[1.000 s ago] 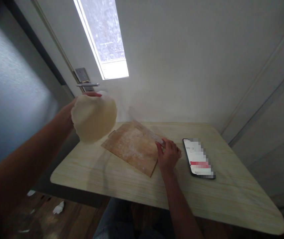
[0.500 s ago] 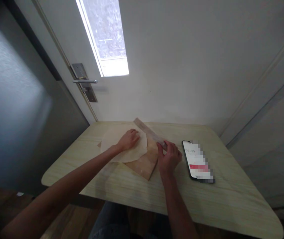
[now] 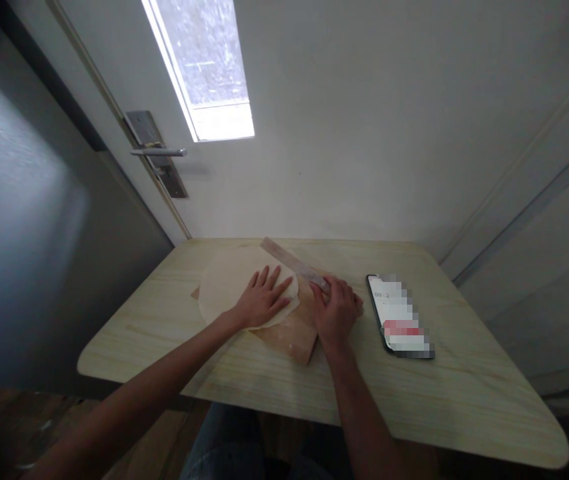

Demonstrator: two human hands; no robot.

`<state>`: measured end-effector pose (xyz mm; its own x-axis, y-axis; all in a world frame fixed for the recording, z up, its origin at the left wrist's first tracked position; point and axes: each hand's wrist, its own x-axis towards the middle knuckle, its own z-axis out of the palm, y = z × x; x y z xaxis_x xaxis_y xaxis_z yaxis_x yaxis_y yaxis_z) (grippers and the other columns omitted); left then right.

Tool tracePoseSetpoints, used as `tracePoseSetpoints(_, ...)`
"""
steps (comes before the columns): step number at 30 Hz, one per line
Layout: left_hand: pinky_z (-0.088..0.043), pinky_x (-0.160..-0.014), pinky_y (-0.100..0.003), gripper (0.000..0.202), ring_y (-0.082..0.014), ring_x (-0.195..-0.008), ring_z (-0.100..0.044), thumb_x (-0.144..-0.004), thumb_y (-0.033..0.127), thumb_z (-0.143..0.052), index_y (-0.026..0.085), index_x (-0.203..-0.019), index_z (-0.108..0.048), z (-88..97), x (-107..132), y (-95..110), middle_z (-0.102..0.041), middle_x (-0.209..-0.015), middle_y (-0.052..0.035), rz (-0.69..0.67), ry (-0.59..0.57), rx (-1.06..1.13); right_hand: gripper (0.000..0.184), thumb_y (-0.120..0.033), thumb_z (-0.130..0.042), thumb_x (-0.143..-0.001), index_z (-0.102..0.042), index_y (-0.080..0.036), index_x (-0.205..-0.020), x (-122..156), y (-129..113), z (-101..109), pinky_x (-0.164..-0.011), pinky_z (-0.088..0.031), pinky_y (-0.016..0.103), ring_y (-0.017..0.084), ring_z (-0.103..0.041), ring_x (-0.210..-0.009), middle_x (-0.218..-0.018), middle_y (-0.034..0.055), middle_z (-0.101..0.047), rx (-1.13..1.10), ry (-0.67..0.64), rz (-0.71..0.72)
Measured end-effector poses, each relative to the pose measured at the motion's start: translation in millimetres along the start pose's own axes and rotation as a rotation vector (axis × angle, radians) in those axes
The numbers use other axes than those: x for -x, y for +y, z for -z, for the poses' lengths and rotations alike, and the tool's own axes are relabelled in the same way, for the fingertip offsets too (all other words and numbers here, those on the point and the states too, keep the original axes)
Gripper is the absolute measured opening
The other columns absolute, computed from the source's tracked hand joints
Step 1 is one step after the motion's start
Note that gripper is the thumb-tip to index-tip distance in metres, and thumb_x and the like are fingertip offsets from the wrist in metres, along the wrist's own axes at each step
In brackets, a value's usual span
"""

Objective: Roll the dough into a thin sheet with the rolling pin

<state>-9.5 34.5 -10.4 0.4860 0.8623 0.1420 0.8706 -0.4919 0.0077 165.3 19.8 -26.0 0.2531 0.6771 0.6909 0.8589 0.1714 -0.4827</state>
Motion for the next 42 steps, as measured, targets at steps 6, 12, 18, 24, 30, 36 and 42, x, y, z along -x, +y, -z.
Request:
tracePoseSetpoints(6, -0.020, -0.101, -0.048, 0.052, -0.0323, -0.129, -0.015, -0.087, 0.051, -0.019, 0.028, -0.133, -0.027, 1.4, 15, 7, -0.022, -0.141, -0.0118, -0.074, -0.018, 0.026, 0.034, -0.044, -0.044, -0.081, -0.059, -0.015, -0.088, 1, -2, 0, -0.076, -0.031, 0.031, 0.020, -0.054, -0.081, -0.085, 0.0072, -0.063, 0.007, -0.038, 0.004)
tracePoseSetpoints(12, -0.018, -0.101, -0.049, 0.051, -0.0289, -0.130, -0.015, -0.087, 0.050, -0.021, 0.028, -0.133, -0.025, 6.7, 37, 14, -0.020, -0.142, -0.0123, -0.138, -0.043, 0.064, 0.029, -0.041, -0.047, -0.080, -0.059, -0.016, -0.089, 2, 0, -1, -0.077, -0.029, 0.032, 0.020, -0.053, -0.083, -0.088, 0.0067, -0.063, -0.006, -0.099, 0.050)
tracePoseSetpoints(18, -0.022, -0.101, -0.047, 0.048, -0.0260, -0.129, -0.020, -0.088, 0.046, -0.025, 0.023, -0.130, -0.033, 21.7, 61, 25, -0.026, -0.140, -0.0120, -0.188, -0.037, 0.133, 0.025, -0.039, -0.049, -0.079, -0.058, -0.018, -0.087, 2, 0, 0, -0.076, -0.028, 0.032, 0.019, -0.053, -0.081, -0.086, 0.0048, -0.064, -0.012, -0.190, 0.119)
tracePoseSetpoints(24, -0.030, -0.100, -0.035, 0.035, -0.0198, -0.119, -0.038, -0.087, 0.032, -0.034, 0.015, -0.112, -0.052, 41.6, 61, 11, -0.046, -0.127, -0.0092, -0.087, 0.177, 0.203, 0.026, -0.040, -0.051, -0.077, -0.060, -0.018, -0.086, 3, -2, 3, -0.077, -0.029, 0.033, 0.020, -0.053, -0.083, -0.087, 0.0055, -0.064, -0.032, -0.278, 0.199)
tracePoseSetpoints(30, -0.035, -0.096, -0.030, 0.032, -0.0181, -0.112, -0.045, -0.087, 0.028, -0.034, 0.012, -0.109, -0.052, 40.0, 19, -18, -0.052, -0.119, -0.0110, 0.198, 0.214, 0.183, 0.024, -0.038, -0.050, -0.077, -0.061, -0.019, -0.085, 5, -8, 11, -0.077, -0.031, 0.032, 0.019, -0.054, -0.084, -0.088, 0.0043, -0.064, -0.041, -0.316, 0.218)
tracePoseSetpoints(36, -0.034, -0.095, -0.039, 0.036, -0.0218, -0.110, -0.047, -0.089, 0.029, -0.026, 0.011, -0.111, -0.048, 25.7, 5, -9, -0.053, -0.116, -0.0138, 0.190, 0.044, 0.059, 0.026, -0.033, -0.041, -0.082, -0.064, -0.019, -0.080, 1, -5, 22, -0.071, -0.037, 0.028, 0.016, -0.055, -0.078, -0.084, 0.0031, -0.065, -0.054, -0.415, 0.215)
tracePoseSetpoints(42, -0.026, -0.098, -0.046, 0.043, -0.0271, -0.122, -0.033, -0.089, 0.034, -0.021, 0.019, -0.125, -0.038, 18.7, 23, 5, -0.040, -0.131, -0.0101, 0.209, 0.072, -0.065, 0.037, -0.026, -0.029, -0.087, -0.053, -0.016, -0.114, 4, -10, 19, -0.091, -0.030, 0.038, 0.020, -0.049, -0.105, -0.116, 0.0073, -0.057, 0.157, -0.470, 0.315)
